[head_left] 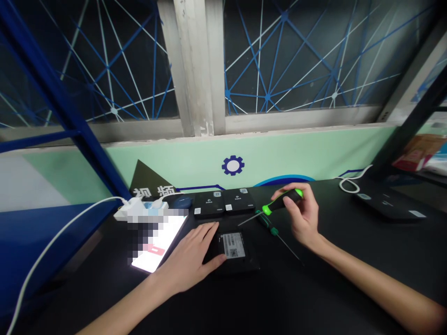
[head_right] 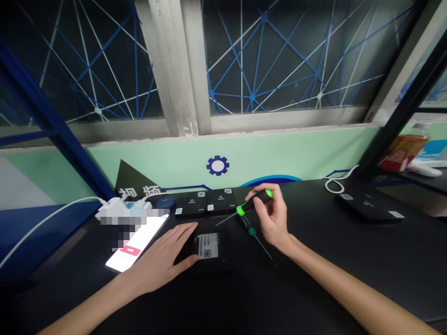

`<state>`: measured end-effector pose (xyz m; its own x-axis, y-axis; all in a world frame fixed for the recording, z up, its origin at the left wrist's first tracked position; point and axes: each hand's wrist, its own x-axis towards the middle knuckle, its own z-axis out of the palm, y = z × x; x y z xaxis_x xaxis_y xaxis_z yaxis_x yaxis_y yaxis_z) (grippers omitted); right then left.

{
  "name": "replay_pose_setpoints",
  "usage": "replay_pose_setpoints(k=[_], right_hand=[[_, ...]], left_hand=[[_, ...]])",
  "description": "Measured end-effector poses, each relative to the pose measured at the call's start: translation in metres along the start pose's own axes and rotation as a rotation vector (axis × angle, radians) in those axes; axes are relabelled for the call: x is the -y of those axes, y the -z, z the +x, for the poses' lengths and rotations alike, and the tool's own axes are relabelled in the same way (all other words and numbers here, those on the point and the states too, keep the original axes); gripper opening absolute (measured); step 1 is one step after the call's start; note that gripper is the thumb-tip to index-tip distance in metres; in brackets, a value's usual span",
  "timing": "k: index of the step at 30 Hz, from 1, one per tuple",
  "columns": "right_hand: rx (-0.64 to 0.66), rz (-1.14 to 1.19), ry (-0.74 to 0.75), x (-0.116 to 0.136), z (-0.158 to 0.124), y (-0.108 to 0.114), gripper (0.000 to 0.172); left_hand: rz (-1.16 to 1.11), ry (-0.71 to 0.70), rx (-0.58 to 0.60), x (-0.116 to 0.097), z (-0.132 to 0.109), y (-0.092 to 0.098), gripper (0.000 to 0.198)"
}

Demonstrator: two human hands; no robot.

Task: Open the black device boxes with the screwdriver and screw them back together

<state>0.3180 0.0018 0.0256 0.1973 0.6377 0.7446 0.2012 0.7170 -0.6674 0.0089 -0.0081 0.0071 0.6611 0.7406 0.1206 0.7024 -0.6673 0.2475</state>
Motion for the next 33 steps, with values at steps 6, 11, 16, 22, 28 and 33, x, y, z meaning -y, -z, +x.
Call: replay_pose_setpoints(k=[6, 11, 16, 22, 28, 33], right_hand=[[0.117, 0.086, -0.158, 0.005, -0.013, -0.009, 0.02], [0.148, 0.144, -0.224, 0.001, -0.017, -0.012, 0.019], [0.161, 0.175, -0.267, 0.002, -0.015, -0.013, 0.019], [0.175, 0.16, -0.286, 0.0, -0.013, -0.012, 0.019], [0.086, 0.145, -0.246, -0.004, 0.001, -0.002, 0.016], [0.029, 0.155, -0.235, -0.006, 0.009, 0.004, 0.014]], left_hand=[[0.007, 0.011, -0.02, 0.0, 0.001, -0.001, 0.072], [0.01, 0.021, 0.001, -0.001, 0.003, 0.001, 0.072], [0.018, 0.003, -0.026, 0.003, 0.002, -0.003, 0.072], [0.022, 0.052, 0.019, 0.003, 0.003, -0.005, 0.073], [0.038, 0.044, -0.029, 0.001, 0.003, -0.002, 0.07], [0.051, 0.071, -0.055, 0.002, 0.004, -0.004, 0.069]])
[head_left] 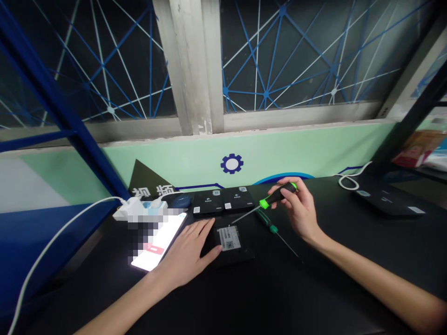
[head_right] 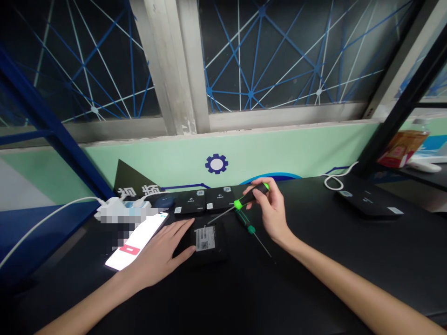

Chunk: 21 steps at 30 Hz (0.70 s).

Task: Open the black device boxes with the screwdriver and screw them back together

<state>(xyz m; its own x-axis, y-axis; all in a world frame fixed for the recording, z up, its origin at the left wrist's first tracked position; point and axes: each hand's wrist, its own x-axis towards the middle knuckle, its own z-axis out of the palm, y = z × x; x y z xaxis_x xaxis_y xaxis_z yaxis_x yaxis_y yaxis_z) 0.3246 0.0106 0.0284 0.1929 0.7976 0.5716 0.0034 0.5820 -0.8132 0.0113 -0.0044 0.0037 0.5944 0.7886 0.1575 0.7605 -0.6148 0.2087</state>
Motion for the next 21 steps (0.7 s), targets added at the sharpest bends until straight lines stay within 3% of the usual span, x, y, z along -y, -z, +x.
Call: replay_pose_setpoints(k=[5, 10, 21], right_hand=[[-0.035, 0.004, -0.012, 0.0012, 0.003, -0.0004, 0.014], [-0.107, -0.045, -0.031, 0.0041, 0.0042, -0.0038, 0.027], [-0.048, -0.073, -0.076, 0.0058, 0.0017, -0.0061, 0.026]], left_hand=[[-0.001, -0.006, -0.018, 0.0025, -0.0007, -0.0032, 0.067], [-0.006, 0.027, -0.006, -0.002, -0.0005, -0.0005, 0.067], [-0.016, 0.045, 0.004, -0.0064, 0.001, 0.003, 0.067]])
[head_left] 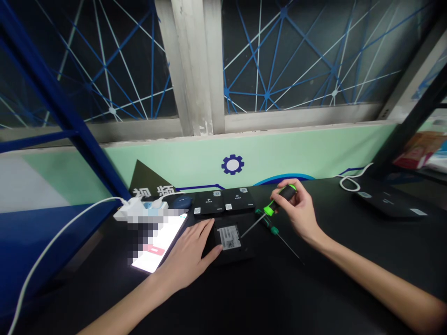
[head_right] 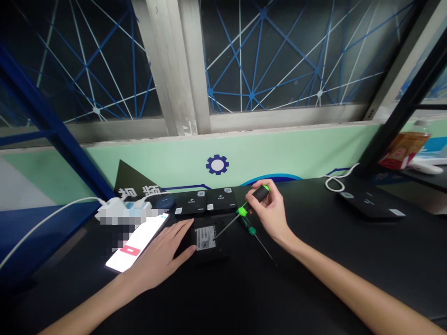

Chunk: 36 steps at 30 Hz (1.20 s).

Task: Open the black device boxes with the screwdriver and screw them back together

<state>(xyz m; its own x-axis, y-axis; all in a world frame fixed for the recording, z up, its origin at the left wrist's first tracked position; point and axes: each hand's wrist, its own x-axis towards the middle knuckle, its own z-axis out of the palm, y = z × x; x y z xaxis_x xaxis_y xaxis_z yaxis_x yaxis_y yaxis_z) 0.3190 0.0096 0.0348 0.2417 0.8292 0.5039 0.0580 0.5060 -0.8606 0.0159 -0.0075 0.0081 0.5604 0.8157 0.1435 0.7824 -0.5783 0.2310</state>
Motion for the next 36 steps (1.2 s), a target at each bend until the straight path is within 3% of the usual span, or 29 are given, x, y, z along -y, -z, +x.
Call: replay_pose_setpoints(k=[36], right_hand=[[0.077, 0.016, 0.044, 0.0052, -0.0089, -0.0007, 0.028]], left_hand=[[0.004, 0.017, 0.0, 0.0021, 0.0, -0.0019, 0.067]])
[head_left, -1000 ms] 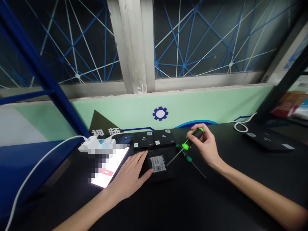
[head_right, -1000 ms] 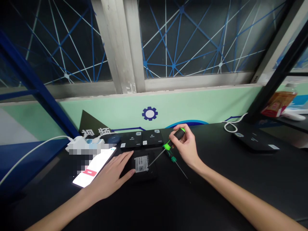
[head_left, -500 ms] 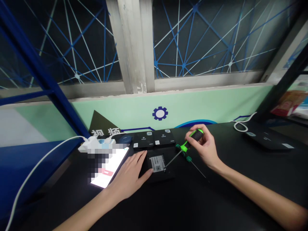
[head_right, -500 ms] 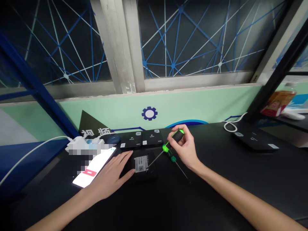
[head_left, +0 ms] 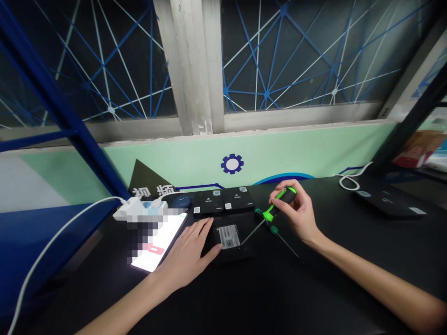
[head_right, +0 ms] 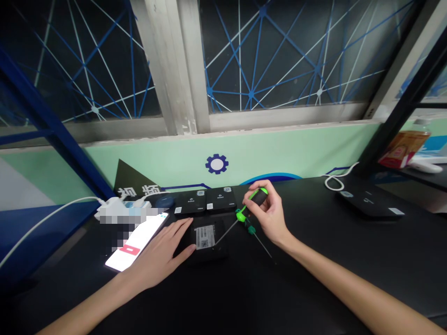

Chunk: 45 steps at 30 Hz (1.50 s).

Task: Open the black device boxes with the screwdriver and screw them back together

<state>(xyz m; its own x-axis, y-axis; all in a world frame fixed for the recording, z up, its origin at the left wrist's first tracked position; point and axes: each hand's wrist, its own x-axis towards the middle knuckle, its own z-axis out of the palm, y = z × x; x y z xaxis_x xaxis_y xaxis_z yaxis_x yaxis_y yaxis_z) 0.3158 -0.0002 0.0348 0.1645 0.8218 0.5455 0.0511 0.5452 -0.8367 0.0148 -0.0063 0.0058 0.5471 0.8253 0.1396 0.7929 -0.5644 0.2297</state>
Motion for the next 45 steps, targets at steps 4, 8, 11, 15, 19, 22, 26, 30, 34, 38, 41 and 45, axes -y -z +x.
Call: replay_pose_setpoints(k=[4, 8, 11, 15, 19, 22, 26, 30, 34, 38, 41, 45], right_hand=[[0.017, -0.015, 0.001, 0.002, -0.001, 0.0, 0.027], [-0.009, -0.05, 0.019, 0.002, -0.001, 0.0, 0.026], [-0.038, -0.038, 0.026, 0.0, -0.001, -0.001, 0.028], [-0.024, -0.024, 0.01, -0.003, -0.002, -0.002, 0.029], [-0.006, -0.076, 0.021, -0.007, -0.003, -0.004, 0.028], [0.027, -0.112, 0.02, -0.008, -0.004, -0.006, 0.029], [0.051, -0.124, 0.027, -0.007, -0.006, -0.007, 0.029], [0.06, -0.139, 0.038, -0.005, -0.005, -0.005, 0.027], [0.076, -0.177, 0.035, 0.0, -0.004, -0.004, 0.025], [0.095, -0.218, 0.057, 0.011, -0.001, -0.004, 0.022], [0.129, -0.276, 0.089, 0.019, 0.002, -0.003, 0.021], [0.188, -0.368, 0.116, 0.028, 0.009, -0.002, 0.021]], left_hand=[[-0.01, -0.005, 0.0, -0.001, 0.0, 0.001, 0.067], [-0.023, -0.001, -0.038, 0.0, -0.001, -0.001, 0.069], [-0.021, 0.034, -0.078, 0.003, -0.002, -0.005, 0.075], [-0.024, 0.048, -0.081, 0.004, -0.001, -0.008, 0.07], [-0.036, 0.03, -0.051, 0.006, 0.0, -0.007, 0.065], [-0.061, -0.029, -0.048, 0.01, 0.001, -0.006, 0.055], [-0.161, -0.083, -0.066, 0.009, 0.004, -0.002, 0.041], [-0.256, -0.06, -0.067, 0.004, 0.006, -0.001, 0.037], [-0.261, -0.042, -0.063, 0.001, 0.005, -0.003, 0.041], [-0.287, -0.046, -0.064, 0.001, 0.005, -0.003, 0.039], [-0.311, -0.076, -0.06, 0.0, 0.005, -0.003, 0.04], [-0.274, -0.1, -0.051, -0.002, 0.005, -0.003, 0.043]])
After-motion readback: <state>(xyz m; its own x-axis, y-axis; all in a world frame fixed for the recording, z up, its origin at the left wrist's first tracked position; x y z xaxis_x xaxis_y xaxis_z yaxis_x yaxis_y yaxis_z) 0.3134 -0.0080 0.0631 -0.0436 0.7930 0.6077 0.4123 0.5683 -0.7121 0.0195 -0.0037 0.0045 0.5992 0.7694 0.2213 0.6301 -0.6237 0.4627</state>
